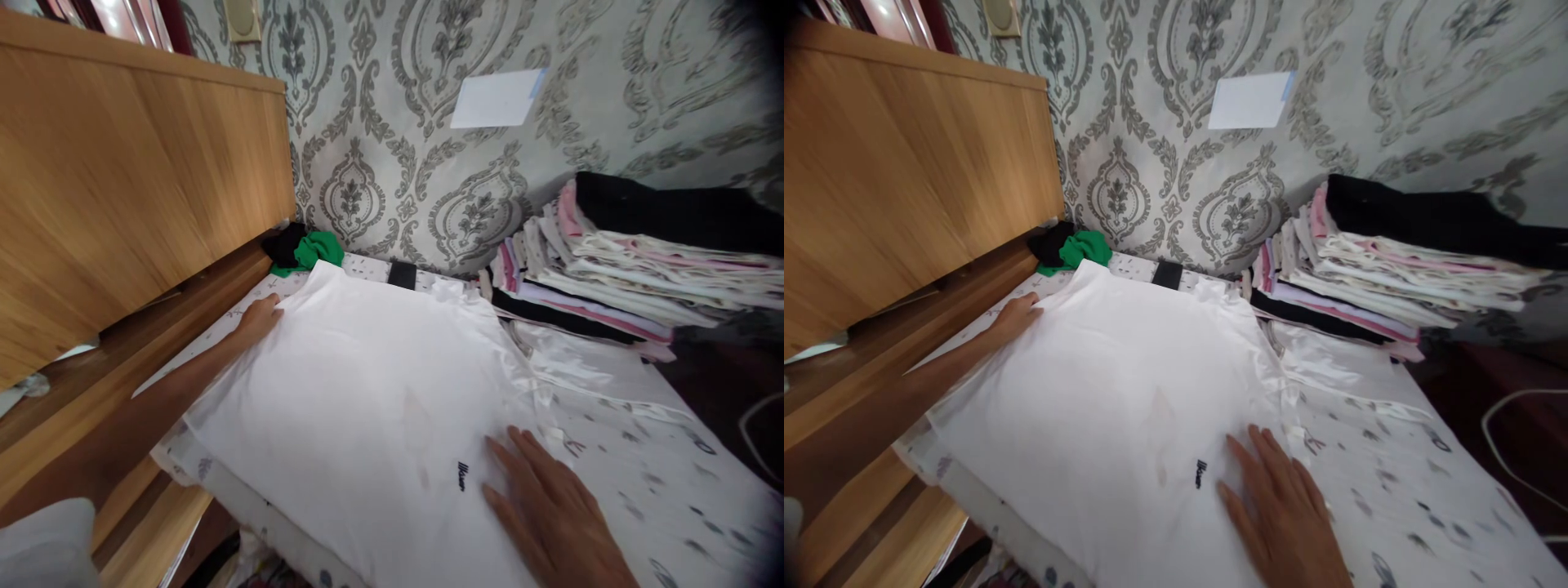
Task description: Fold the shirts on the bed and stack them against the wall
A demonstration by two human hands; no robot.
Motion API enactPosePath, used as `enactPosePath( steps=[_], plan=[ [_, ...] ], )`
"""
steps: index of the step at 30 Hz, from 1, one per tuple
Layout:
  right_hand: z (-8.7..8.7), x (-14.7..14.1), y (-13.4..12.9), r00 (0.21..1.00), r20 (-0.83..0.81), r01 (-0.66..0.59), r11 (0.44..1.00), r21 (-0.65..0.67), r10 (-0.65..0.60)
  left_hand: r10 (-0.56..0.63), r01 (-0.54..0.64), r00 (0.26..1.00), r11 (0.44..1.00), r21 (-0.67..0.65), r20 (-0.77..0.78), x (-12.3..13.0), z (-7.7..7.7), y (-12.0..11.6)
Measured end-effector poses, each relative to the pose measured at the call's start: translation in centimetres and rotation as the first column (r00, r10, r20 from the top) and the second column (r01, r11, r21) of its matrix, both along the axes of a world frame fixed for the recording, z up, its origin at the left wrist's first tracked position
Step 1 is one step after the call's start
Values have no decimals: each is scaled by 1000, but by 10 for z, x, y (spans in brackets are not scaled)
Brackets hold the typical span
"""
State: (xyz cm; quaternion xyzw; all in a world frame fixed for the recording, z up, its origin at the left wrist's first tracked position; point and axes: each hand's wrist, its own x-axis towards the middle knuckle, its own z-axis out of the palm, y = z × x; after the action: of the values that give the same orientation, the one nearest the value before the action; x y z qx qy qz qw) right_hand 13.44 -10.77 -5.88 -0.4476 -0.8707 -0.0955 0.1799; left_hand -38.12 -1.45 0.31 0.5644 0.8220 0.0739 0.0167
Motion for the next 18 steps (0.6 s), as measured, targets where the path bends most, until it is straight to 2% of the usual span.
enactPosePath(
  steps=[3,6,13,16,18],
  plan=[
    [-7,-1,6,999,47,-3,998,67,-1,47,-47,998,999,-11,-29,-9,1,1],
    [-9,-2,6,999,41,6,999,48,-8,31,-32,998,999,-20,-54,-6,4,-2],
    [-9,2,4,999,45,10,1000,3,-10,-182,177,975,983,-52,-124,32,2,-27],
    [-11,5,6,1000,27,-1,1000,-24,1,-260,249,946,965,-84,-192,38,-1,-33],
    [-11,5,8,1000,19,-24,999,-30,25,-264,250,945,964,-95,-194,36,-1,-34]
  ],
)
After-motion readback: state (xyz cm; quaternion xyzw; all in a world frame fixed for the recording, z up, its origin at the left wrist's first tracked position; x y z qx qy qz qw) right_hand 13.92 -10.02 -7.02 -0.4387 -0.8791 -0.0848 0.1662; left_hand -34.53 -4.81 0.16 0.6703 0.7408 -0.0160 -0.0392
